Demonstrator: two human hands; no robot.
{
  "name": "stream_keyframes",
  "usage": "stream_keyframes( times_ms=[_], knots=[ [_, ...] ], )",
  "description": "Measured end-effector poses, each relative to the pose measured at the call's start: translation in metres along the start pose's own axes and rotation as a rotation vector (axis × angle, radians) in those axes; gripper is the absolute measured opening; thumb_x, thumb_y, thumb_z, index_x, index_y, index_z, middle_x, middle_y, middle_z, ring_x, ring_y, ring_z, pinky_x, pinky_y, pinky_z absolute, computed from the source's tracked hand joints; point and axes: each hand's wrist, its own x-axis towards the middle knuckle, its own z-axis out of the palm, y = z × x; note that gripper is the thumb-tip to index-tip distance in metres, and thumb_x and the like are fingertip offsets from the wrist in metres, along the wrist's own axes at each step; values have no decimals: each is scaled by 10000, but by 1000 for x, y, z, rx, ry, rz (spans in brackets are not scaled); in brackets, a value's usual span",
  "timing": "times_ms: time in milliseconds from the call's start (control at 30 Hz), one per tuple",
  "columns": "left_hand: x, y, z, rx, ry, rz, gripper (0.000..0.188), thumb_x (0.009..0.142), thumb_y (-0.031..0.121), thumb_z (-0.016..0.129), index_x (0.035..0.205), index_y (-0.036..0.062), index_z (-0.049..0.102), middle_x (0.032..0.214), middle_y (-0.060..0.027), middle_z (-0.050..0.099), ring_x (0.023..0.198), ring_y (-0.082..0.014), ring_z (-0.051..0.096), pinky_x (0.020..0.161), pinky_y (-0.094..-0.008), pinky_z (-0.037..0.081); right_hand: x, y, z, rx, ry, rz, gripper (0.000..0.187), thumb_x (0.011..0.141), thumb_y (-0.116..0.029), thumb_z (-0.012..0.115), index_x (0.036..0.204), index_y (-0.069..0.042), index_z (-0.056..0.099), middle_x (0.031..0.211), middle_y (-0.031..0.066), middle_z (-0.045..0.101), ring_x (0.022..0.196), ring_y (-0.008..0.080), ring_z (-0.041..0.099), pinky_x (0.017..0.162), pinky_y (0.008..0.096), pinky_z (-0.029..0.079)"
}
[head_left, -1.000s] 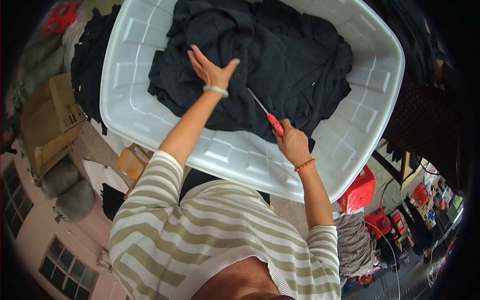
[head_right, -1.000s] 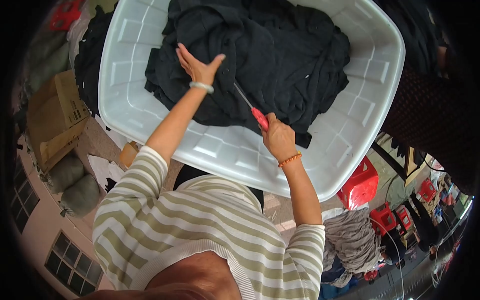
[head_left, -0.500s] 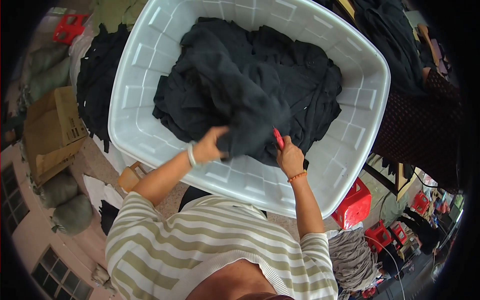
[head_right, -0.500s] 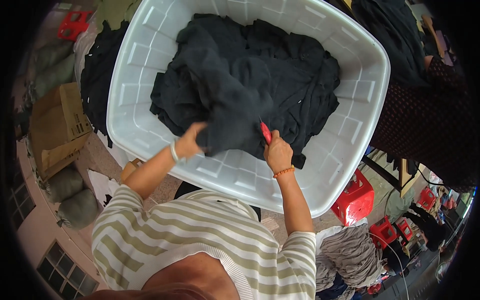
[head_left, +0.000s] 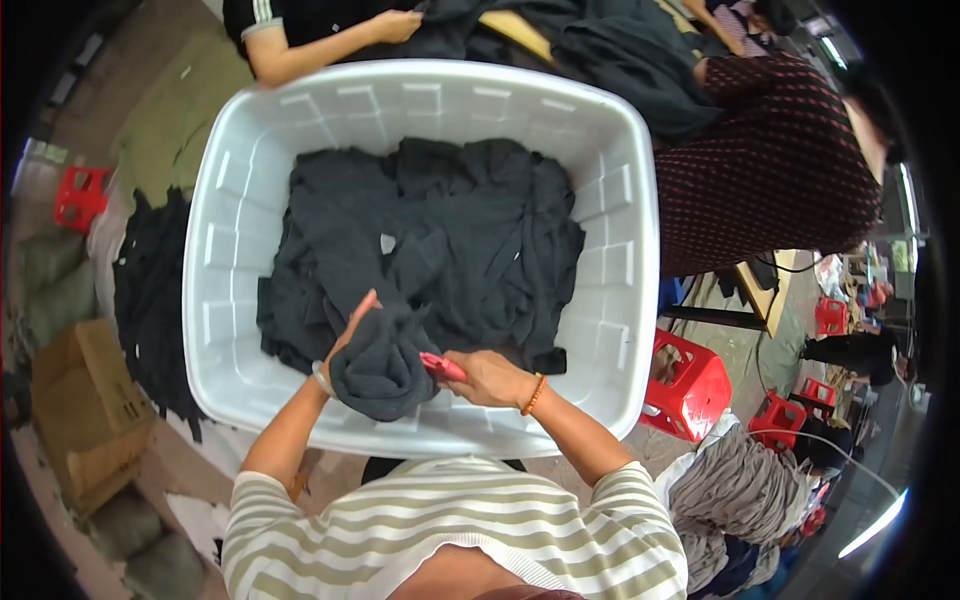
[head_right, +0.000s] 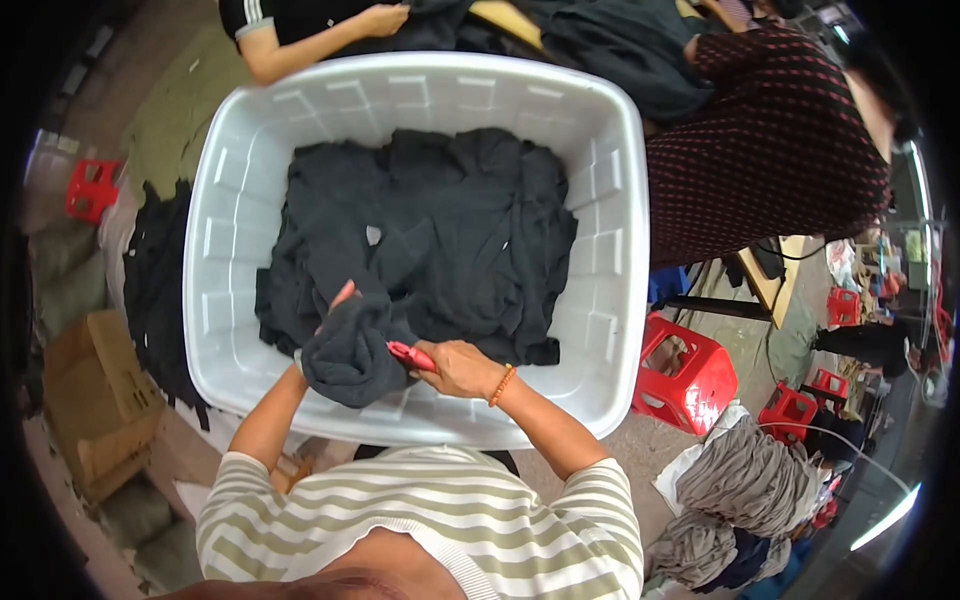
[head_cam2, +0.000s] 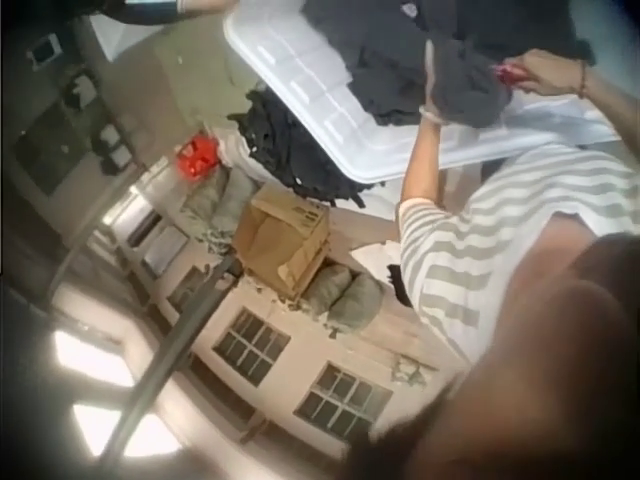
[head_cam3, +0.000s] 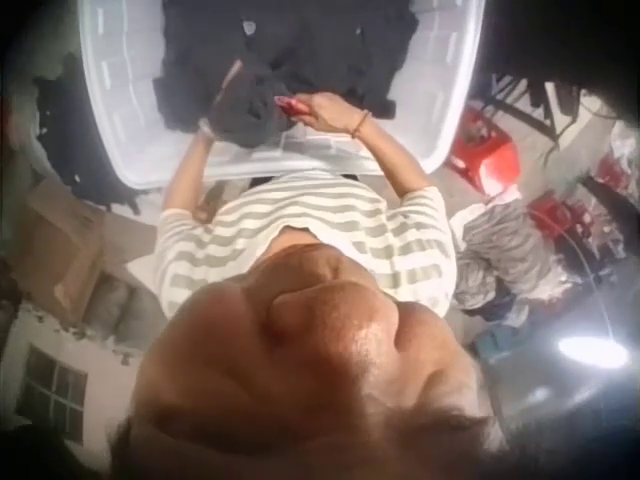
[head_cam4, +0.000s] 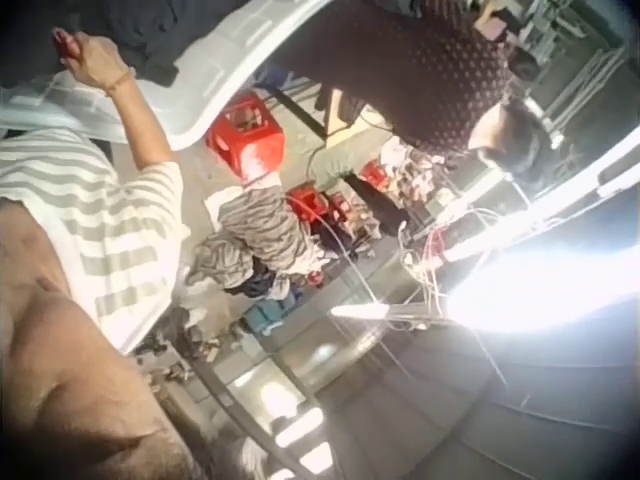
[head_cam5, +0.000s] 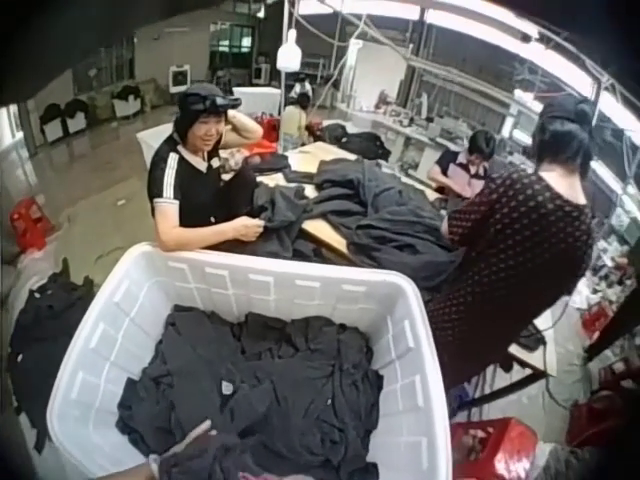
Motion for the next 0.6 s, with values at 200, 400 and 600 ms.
stream_keyframes(
  times_ms=[200, 400, 600],
  knots=[
    [-5, 14, 29, -533, -336, -135, 412, 902, 239, 620, 1246, 30, 533, 1199, -104, 598, 1122, -220, 569, 1022, -391, 424, -39, 16, -20, -184, 71, 29, 257, 864, -268, 617, 1006, -59, 568, 761, 194, 637, 761, 402, 618, 671, 469, 478],
    [12, 62, -22, -1348, -337, -1304, 424, 845, 102, 643, 1231, -26, 523, 1177, -131, 612, 1066, -258, 606, 980, -408, 474, -80, 55, -11, -304, 185, 226, 255, 821, -231, 647, 992, -58, 572, 797, 185, 655, 776, 370, 641, 684, 456, 502],
    [179, 87, -56, -1424, -41, -1105, 311, 914, 249, 577, 1106, 7, 608, 1092, -141, 650, 1012, -264, 625, 935, -435, 498, -120, 71, -10, -340, 448, 405, 209, 801, -158, 636, 954, -42, 554, 816, 184, 659, 766, 360, 652, 672, 450, 509]
  ],
)
